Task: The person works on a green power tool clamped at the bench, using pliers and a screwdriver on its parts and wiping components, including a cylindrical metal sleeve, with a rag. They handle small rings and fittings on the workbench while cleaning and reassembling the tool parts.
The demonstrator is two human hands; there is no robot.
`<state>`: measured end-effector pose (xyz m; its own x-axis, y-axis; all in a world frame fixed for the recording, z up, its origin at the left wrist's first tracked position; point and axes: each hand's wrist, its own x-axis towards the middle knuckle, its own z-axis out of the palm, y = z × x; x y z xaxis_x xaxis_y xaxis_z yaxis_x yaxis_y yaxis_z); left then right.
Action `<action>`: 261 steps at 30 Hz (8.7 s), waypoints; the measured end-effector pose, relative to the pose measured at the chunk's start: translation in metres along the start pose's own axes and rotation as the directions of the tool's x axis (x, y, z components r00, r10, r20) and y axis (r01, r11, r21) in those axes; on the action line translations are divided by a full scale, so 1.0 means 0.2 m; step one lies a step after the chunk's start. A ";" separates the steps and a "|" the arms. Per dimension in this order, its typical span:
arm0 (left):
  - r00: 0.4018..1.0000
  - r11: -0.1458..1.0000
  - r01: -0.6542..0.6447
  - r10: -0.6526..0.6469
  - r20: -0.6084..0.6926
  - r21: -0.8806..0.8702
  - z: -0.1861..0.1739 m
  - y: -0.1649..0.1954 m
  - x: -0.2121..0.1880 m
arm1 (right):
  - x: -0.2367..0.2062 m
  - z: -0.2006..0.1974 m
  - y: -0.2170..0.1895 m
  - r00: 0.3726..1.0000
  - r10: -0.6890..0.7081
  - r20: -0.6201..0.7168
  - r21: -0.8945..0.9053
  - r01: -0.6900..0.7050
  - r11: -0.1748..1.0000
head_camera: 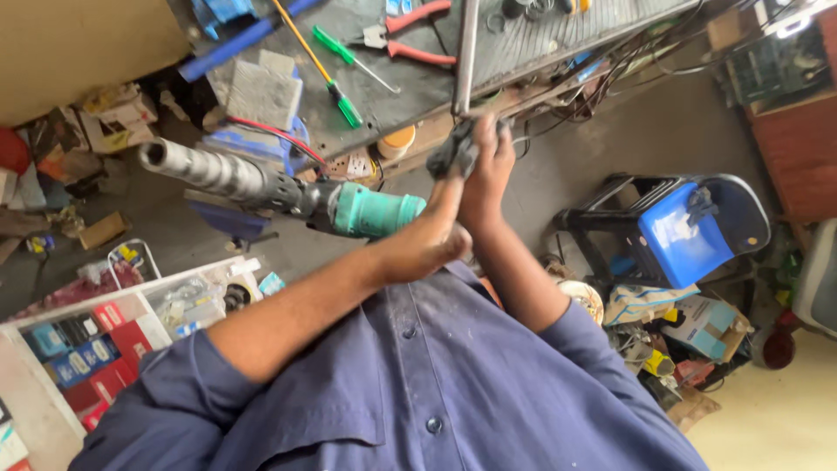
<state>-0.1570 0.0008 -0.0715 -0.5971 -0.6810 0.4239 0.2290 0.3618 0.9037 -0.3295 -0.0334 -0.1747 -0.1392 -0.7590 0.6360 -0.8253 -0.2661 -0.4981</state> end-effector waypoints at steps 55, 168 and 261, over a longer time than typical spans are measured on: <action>0.896 0.821 0.135 0.137 -0.422 0.555 0.27 -0.24 0.68 | 0.49 -0.43 0.16 0.730 0.267 0.629 0.763 -0.515 -0.390; 0.893 0.778 0.369 -0.144 -0.427 0.508 0.38 -0.60 1.21 | 0.92 -0.59 1.31 0.711 0.026 0.703 0.344 -0.371 0.863; 0.789 0.932 0.306 -0.135 -0.599 0.193 0.44 -0.67 1.61 | 1.37 -0.39 1.51 -0.028 -0.212 0.977 -0.038 -0.998 -0.044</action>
<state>-0.4475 -0.2119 -0.0617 -0.0413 -0.9678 0.2484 -0.1176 0.2516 0.9607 -0.6607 -0.2756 -0.1047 0.7132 -0.5033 -0.4879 0.1549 0.7920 -0.5905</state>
